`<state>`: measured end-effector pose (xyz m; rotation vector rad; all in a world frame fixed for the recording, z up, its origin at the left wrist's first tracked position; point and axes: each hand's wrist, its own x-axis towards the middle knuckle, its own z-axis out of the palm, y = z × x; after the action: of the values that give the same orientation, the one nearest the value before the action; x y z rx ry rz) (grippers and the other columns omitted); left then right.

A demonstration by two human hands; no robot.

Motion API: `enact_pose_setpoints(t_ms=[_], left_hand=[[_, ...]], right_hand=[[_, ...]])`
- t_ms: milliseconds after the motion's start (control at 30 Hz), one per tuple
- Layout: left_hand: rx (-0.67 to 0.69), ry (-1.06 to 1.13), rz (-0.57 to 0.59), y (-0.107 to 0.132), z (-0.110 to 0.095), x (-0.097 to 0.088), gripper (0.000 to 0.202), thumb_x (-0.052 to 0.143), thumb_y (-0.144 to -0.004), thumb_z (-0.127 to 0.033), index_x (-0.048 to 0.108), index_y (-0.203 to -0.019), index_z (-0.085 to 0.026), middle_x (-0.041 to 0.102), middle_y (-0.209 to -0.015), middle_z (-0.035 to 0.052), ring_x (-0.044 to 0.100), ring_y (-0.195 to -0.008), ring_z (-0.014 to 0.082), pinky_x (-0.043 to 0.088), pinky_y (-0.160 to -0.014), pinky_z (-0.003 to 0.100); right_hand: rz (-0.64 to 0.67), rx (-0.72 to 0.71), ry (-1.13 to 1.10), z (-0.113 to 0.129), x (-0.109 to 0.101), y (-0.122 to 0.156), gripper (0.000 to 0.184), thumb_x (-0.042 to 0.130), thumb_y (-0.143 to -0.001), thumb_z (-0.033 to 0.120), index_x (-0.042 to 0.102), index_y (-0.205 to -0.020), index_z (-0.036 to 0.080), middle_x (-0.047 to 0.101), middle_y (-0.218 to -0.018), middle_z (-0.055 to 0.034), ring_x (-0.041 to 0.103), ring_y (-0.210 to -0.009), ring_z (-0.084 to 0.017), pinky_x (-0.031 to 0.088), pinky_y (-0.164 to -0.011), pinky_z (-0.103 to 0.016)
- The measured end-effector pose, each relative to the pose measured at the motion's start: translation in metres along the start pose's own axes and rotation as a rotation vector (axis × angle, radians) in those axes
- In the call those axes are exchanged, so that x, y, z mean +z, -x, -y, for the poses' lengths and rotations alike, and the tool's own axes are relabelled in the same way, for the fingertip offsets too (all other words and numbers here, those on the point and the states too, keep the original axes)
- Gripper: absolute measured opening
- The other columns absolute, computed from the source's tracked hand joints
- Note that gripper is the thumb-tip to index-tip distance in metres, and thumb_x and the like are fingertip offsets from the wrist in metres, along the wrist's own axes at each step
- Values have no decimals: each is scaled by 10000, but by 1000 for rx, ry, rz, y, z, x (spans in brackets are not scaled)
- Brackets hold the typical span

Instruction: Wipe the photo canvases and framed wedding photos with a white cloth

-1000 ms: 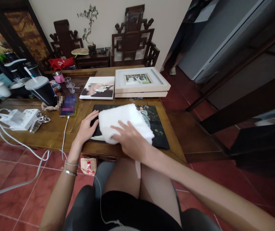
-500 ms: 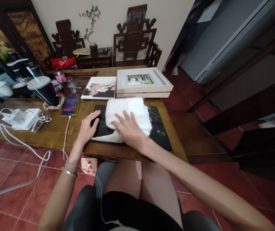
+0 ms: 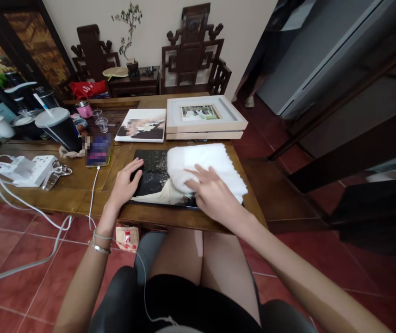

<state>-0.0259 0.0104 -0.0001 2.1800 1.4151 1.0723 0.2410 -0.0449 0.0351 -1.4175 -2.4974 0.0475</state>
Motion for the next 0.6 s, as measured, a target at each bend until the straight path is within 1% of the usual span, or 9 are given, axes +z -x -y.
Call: enact_pose_setpoints(t_ms=[67,167,233,300,367,433,500,533,600], left_hand=[[4,-9,7,0,0,0,358,500,-941,-313,675,-1213,-159,635,-1346,117,528,-1331,245,369,-1156,458],[-1,-3,-10,0,-3,0,355,495,-947,-338,680,-1205,-180,649,-1329,104,546,-1313,247,383,-1144,463],[-5,26,-52,0,-6,-1,371,473,-963,-376,680,-1207,-188,664,-1310,95,569,-1285,239,403,-1130,436],[-8,70,-119,1,-9,-2,405,433,-983,-422,681,-1204,-189,675,-1291,90,588,-1257,229,418,-1115,406],[-12,111,-189,1,-10,-4,454,381,-1000,-455,677,-1206,-179,673,-1290,93,593,-1244,224,421,-1109,393],[-16,140,-227,2,-11,-5,486,340,-1012,-461,662,-1227,-167,660,-1307,101,590,-1244,222,422,-1105,387],[-7,152,-218,2,-12,-5,493,324,-1019,-449,651,-1243,-156,651,-1317,112,588,-1244,221,423,-1102,381],[0,154,-205,2,-13,-5,486,329,-1020,-440,651,-1243,-152,652,-1313,116,587,-1245,223,422,-1102,381],[17,146,-169,2,-13,-5,449,369,-1014,-420,655,-1236,-155,654,-1309,118,584,-1251,227,419,-1105,386]], right_hand=[[32,75,61,0,-6,-19,522,415,-726,-49,675,-1151,108,566,-1387,-204,450,-1306,-415,383,-1015,-638],[79,141,110,15,-9,-43,524,397,-784,-23,657,-1215,124,584,-1357,-207,472,-1269,-444,395,-970,-652],[74,106,107,31,-5,-52,495,417,-821,7,663,-1216,177,589,-1359,-178,471,-1278,-434,377,-989,-652],[40,-8,94,48,3,-54,445,454,-849,44,675,-1188,229,578,-1387,-133,450,-1315,-408,347,-1037,-638],[0,-165,82,60,13,-50,399,457,-872,65,685,-1154,232,545,-1434,-107,410,-1360,-397,313,-1082,-629],[-6,-315,53,62,22,-38,366,457,-876,68,694,-1119,206,501,-1478,-110,368,-1393,-404,278,-1111,-643],[24,-441,-15,57,28,-21,341,490,-845,57,706,-1067,201,474,-1504,-102,328,-1421,-396,248,-1131,-657],[41,-483,-58,51,28,-10,343,507,-819,45,709,-1044,206,469,-1512,-88,301,-1438,-383,231,-1143,-657],[68,-511,-134,38,25,13,379,512,-773,12,709,-1027,212,458,-1524,-67,236,-1473,-349,200,-1167,-647]])
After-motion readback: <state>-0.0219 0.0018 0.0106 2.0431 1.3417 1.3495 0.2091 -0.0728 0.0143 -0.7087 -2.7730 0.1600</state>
